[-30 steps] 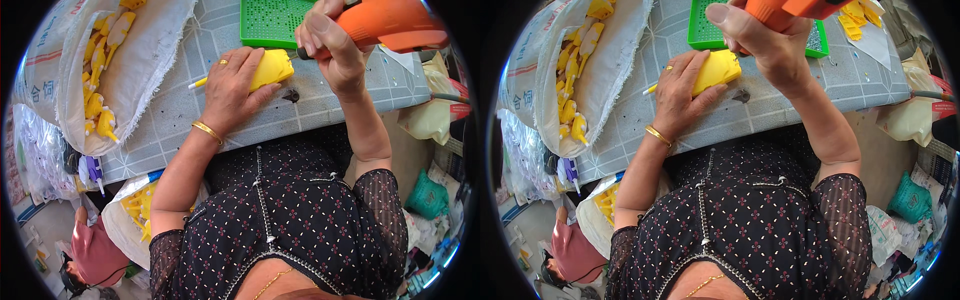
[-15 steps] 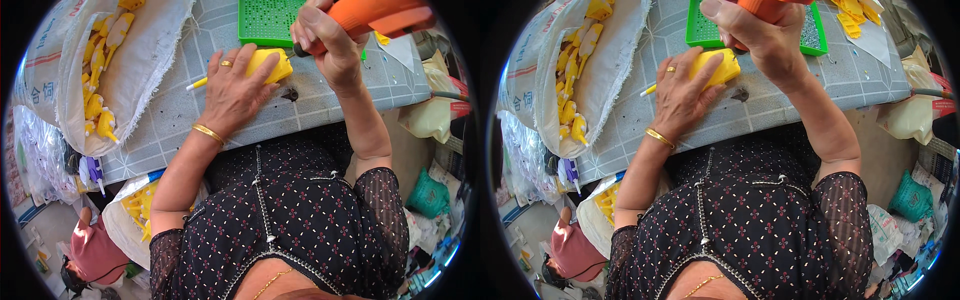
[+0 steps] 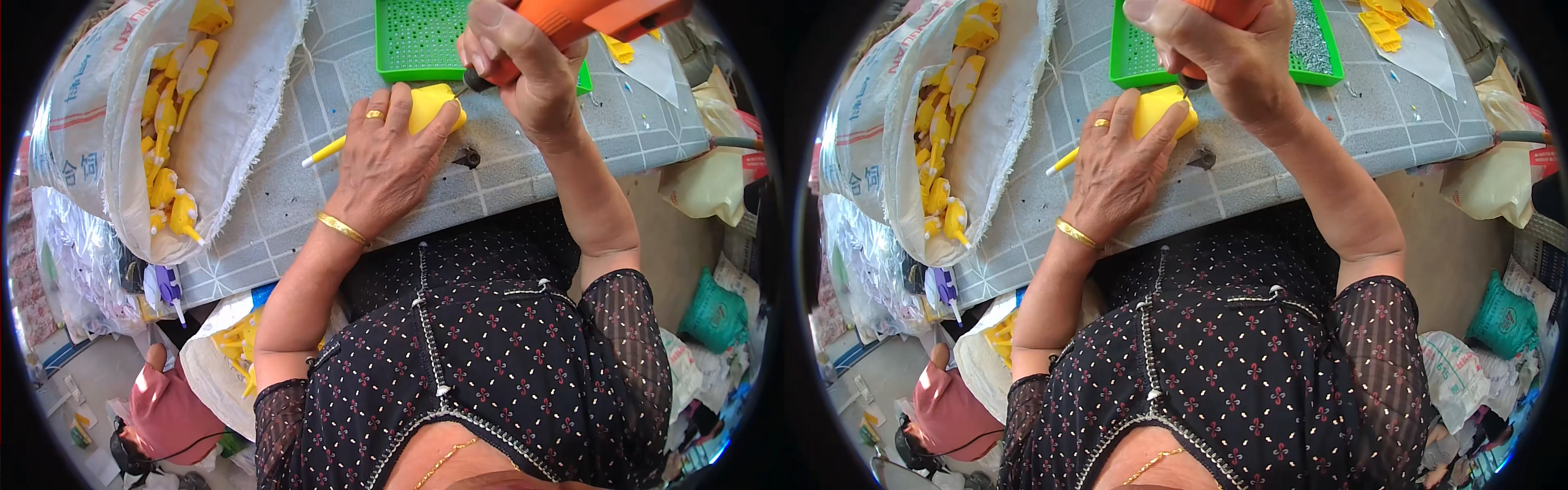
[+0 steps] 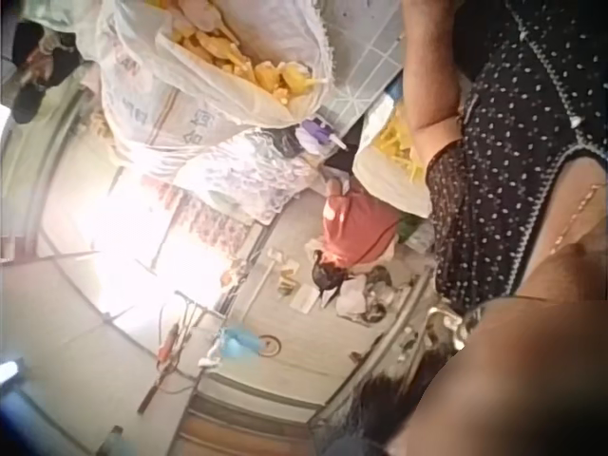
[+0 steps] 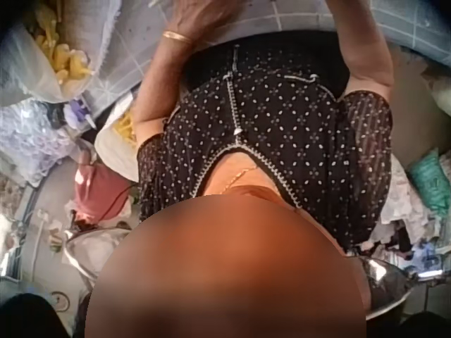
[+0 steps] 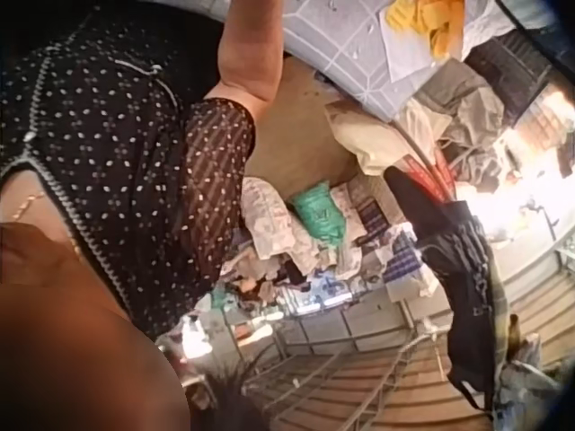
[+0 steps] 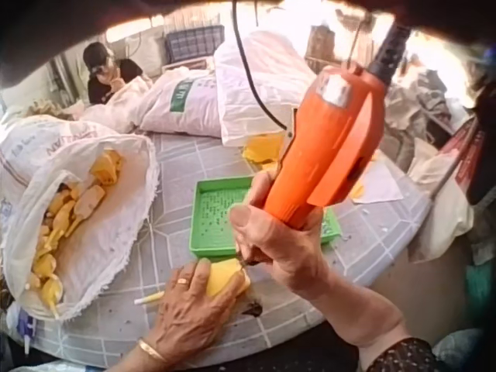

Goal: Assembling small yellow toy tanks using an electric screwdriver to fasten components.

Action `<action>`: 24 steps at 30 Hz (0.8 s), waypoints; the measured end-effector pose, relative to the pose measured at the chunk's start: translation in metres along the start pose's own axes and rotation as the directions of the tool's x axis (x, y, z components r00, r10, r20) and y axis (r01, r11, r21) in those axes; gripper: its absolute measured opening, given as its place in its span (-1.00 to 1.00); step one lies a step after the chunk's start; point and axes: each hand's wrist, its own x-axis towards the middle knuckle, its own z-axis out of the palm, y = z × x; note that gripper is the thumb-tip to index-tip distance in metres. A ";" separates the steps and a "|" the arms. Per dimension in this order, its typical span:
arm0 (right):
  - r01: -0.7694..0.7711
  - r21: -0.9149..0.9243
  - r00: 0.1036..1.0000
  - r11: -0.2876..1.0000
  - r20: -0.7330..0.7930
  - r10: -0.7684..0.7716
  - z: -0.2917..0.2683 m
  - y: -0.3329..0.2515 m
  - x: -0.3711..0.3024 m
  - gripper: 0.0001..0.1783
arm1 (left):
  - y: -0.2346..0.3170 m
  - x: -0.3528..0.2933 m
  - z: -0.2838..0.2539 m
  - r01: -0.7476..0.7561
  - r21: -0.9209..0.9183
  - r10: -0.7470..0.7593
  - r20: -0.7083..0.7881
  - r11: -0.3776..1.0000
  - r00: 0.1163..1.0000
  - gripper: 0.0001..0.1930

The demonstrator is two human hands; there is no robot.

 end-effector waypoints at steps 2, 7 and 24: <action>0.005 0.031 1.000 1.000 -0.030 -0.004 0.001 -0.001 0.001 -0.78 | 0.001 -0.001 0.002 0.008 0.015 -0.007 -0.033 1.000 0.999 -0.47; -0.038 0.010 0.999 0.999 -0.021 0.038 0.000 -0.007 -0.001 -0.77 | -0.004 -0.006 0.009 0.000 0.009 0.000 -0.040 1.000 0.999 -0.46; -0.034 0.018 0.999 0.999 0.007 0.034 -0.003 0.005 0.000 -0.78 | 0.000 -0.006 0.007 0.020 -0.004 -0.021 -0.040 1.000 0.999 -0.49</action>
